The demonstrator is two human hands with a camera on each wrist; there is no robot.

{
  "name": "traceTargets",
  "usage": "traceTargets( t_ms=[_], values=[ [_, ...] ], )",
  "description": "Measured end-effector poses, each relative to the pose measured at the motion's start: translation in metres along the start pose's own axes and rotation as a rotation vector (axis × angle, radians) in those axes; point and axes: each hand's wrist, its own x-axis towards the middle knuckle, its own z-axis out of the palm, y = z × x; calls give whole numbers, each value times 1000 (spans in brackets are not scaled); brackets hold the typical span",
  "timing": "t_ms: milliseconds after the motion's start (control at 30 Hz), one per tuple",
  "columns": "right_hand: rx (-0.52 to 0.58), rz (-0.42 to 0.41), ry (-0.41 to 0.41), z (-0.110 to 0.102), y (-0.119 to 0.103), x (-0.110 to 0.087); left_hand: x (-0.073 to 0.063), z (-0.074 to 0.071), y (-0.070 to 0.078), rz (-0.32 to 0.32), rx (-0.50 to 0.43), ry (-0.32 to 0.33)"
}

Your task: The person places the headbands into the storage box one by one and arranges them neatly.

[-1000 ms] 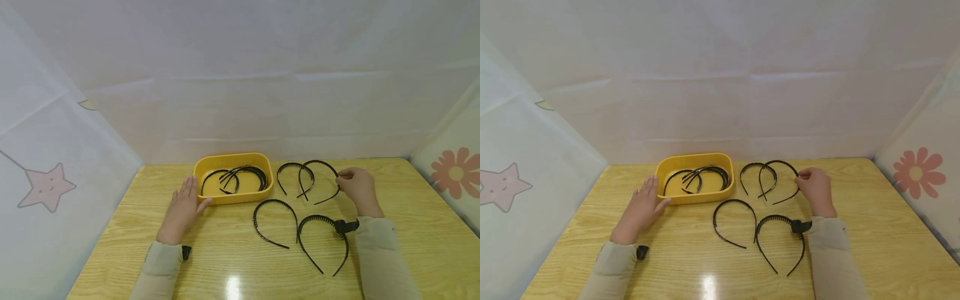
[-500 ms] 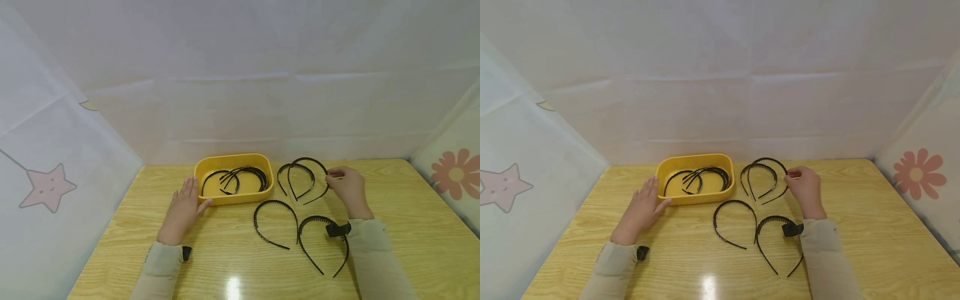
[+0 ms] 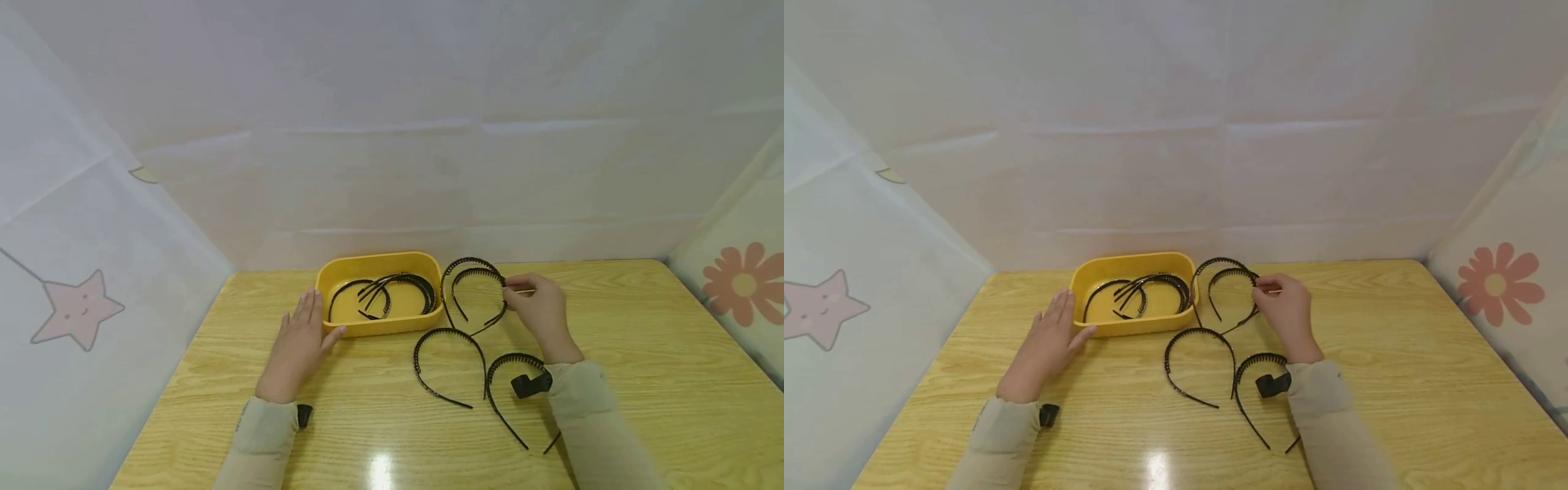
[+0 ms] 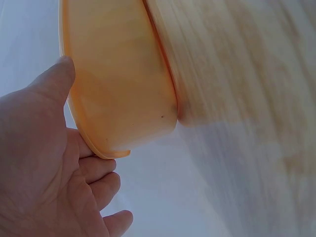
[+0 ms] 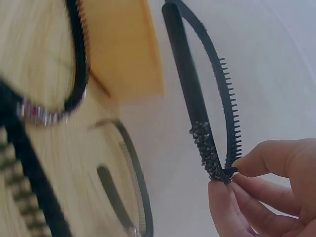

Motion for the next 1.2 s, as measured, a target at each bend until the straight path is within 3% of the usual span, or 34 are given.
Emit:
traceTargets(
  t_ms=[500,933,1200],
  values=[
    [263,49,-128,45,-21,-5,-1,1,-3,-8,2,-7],
    [234,2,-120,75,-52,-2,0,0,0,2,1,1],
    [302,50,-86,91,-63,4,0,0,1,-5,-3,1]
  ],
)
